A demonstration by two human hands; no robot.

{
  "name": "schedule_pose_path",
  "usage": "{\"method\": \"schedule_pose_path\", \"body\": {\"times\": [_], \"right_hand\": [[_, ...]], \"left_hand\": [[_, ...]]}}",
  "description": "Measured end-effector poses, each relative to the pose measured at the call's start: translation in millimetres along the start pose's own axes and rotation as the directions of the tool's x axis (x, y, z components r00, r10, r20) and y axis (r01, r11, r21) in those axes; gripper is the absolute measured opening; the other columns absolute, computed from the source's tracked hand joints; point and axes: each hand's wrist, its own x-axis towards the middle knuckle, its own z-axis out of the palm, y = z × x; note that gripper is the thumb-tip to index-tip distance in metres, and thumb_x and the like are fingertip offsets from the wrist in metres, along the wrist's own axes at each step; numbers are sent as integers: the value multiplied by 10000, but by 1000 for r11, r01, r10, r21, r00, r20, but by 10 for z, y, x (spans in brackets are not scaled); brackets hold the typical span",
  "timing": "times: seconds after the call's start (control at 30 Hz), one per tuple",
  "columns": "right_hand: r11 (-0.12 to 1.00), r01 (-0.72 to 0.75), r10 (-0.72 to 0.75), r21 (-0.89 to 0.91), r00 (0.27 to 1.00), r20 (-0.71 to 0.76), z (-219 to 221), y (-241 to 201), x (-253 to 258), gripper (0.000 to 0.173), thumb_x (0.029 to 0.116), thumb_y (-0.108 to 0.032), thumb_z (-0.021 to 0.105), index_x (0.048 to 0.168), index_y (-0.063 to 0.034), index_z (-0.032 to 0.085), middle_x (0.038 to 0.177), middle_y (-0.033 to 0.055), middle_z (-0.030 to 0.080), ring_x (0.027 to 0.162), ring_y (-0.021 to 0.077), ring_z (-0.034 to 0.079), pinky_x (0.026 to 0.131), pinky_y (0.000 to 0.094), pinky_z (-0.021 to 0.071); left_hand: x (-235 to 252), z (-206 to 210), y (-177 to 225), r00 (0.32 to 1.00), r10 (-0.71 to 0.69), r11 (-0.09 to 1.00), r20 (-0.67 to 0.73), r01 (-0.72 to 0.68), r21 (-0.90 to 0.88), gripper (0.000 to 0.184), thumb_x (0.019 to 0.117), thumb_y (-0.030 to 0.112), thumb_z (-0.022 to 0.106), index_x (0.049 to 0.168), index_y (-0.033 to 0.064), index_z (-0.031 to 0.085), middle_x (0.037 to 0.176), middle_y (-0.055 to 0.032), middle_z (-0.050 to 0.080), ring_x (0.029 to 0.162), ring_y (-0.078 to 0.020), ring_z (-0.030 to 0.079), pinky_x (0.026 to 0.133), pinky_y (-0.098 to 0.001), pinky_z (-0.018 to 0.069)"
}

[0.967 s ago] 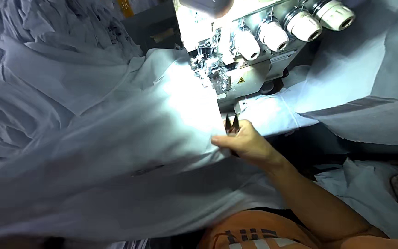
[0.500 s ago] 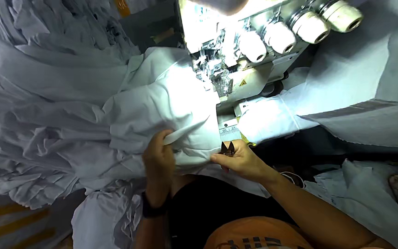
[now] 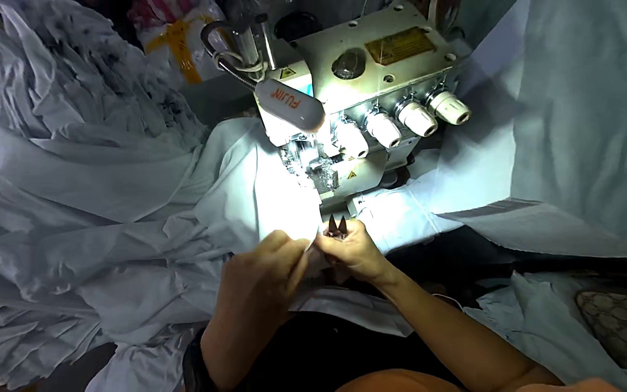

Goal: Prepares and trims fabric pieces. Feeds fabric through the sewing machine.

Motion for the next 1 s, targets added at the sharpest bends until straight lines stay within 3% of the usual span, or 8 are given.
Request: {"method": "schedule_pose_path", "body": {"times": [0.13, 0.2, 0.27, 0.3, 0.33, 0.4, 0.43, 1.0], "right_hand": [[991, 36, -38, 130, 999, 12, 66, -98, 135, 185, 860, 41, 655, 728, -86, 677, 559, -59, 596, 455, -34, 498, 447, 133, 424], [989, 122, -120, 84, 992, -36, 68, -145, 142, 145, 840, 68, 669, 910, -40, 733, 604, -48, 628, 476, -25, 509, 456, 137, 436], [986, 149, -155, -76, 984, -83, 42, -193, 88, 459, 811, 68, 700, 1264, 7, 656, 645, -67, 627, 523, -24, 534, 495, 127, 461], [982, 127, -140, -137, 986, -92, 26, -207, 50, 530, 803, 62, 712, 1322, 27, 611, 658, -70, 625, 546, -27, 538, 520, 123, 463], [980, 101, -120, -174, 987, -102, 11, -197, 10, 438, 801, 49, 721, 1233, 29, 650, 665, -74, 623, 559, -35, 541, 532, 120, 462], [973, 62, -85, -221, 992, -95, -13, -176, -27, 72, 814, 9, 707, 841, -57, 708, 633, -111, 596, 541, -80, 505, 514, 98, 426], [971, 62, -83, -229, 993, -82, -27, -168, -15, 110, 831, -3, 693, 757, -84, 698, 615, -122, 586, 523, -95, 485, 498, 90, 404], [906, 247, -292, -343, 952, -87, -24, -107, 47, 137, 863, -13, 713, 742, -66, 678, 587, -92, 558, 509, -76, 469, 487, 99, 404]], "left_hand": [[198, 8, -80, 998, 10, 999, -56, -8, 41, 244, 965, 210, 606, 838, 64, 755, 663, -11, 555, 541, -118, 525, 471, -276, 391], [186, -33, -17, 1000, 9, 998, -27, -8, 60, 237, 969, 212, 604, 860, 73, 763, 682, -12, 574, 562, -123, 553, 478, -285, 412], [108, -76, 91, 1000, 8, 995, 14, -9, 99, 241, 978, 203, 588, 885, 83, 776, 711, -34, 620, 568, -156, 603, 466, -310, 451], [65, -78, 133, 1000, 7, 993, 28, -11, 122, 244, 975, 195, 577, 893, 86, 780, 717, -44, 632, 556, -172, 611, 450, -318, 450], [32, -60, 152, 999, 9, 990, 32, -14, 139, 244, 968, 187, 572, 896, 91, 784, 720, -49, 645, 547, -180, 617, 436, -318, 446], [23, 10, 125, 1000, 11, 990, 23, -14, 137, 237, 963, 176, 576, 905, 91, 789, 726, -54, 658, 546, -182, 627, 434, -314, 448], [42, 56, 91, 1000, 11, 992, 16, -13, 123, 237, 969, 179, 580, 912, 89, 791, 722, -53, 651, 553, -178, 624, 446, -310, 451], [177, 272, 278, 985, -111, 969, -133, 137, 205, 133, 928, 81, 650, 865, -1, 733, 699, -105, 576, 514, -228, 569, 415, -345, 404]]}}
